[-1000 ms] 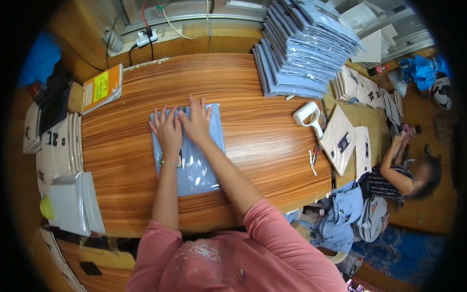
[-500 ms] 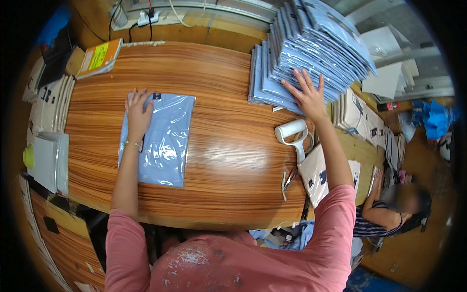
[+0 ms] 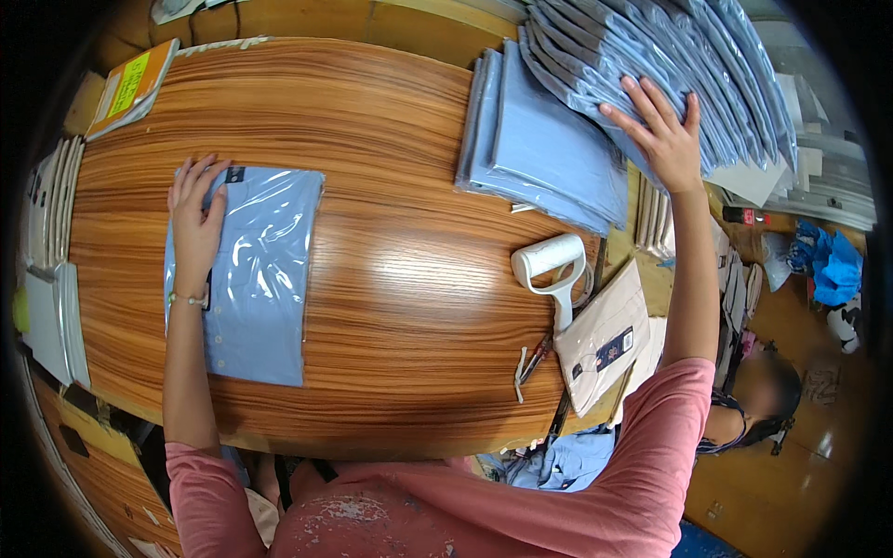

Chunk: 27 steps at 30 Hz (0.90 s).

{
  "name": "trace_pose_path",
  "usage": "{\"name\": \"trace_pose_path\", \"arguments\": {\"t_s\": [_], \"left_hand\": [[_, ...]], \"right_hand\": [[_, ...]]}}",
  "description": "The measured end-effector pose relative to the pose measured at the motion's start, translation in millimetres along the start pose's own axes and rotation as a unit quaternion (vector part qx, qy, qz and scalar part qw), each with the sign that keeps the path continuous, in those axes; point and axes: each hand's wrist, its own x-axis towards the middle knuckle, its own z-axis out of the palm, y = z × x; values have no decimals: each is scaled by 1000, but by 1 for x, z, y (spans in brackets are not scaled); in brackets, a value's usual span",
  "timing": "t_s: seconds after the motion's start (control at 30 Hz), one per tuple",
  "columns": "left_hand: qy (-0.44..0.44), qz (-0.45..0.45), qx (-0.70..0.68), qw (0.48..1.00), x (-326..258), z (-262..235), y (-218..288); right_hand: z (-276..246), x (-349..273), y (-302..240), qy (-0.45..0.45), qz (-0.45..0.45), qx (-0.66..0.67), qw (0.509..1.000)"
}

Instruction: The person folds a blue shirt over a card, places it into a clear plastic bag, seals the bag, and stacks the packaged shirt with others.

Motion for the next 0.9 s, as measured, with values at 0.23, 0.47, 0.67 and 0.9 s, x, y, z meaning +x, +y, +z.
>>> {"name": "trace_pose_path", "arguments": {"t_s": [0.23,0.47,0.67,0.9], "left_hand": [[2,-9,-12,1000,0,3,0],[-10,-14,-5,1000,0,3,-1],[-4,-14,-14,1000,-1,1,3],[69,13,59,996,-2,-1,10]], "right_hand": [[-1,4,14,-2,5,4,1000],[-2,7,21,-1,4,4,1000],[-2,5,20,-12,5,14,1000],[-1,10,18,7,-4,21,1000]]}}
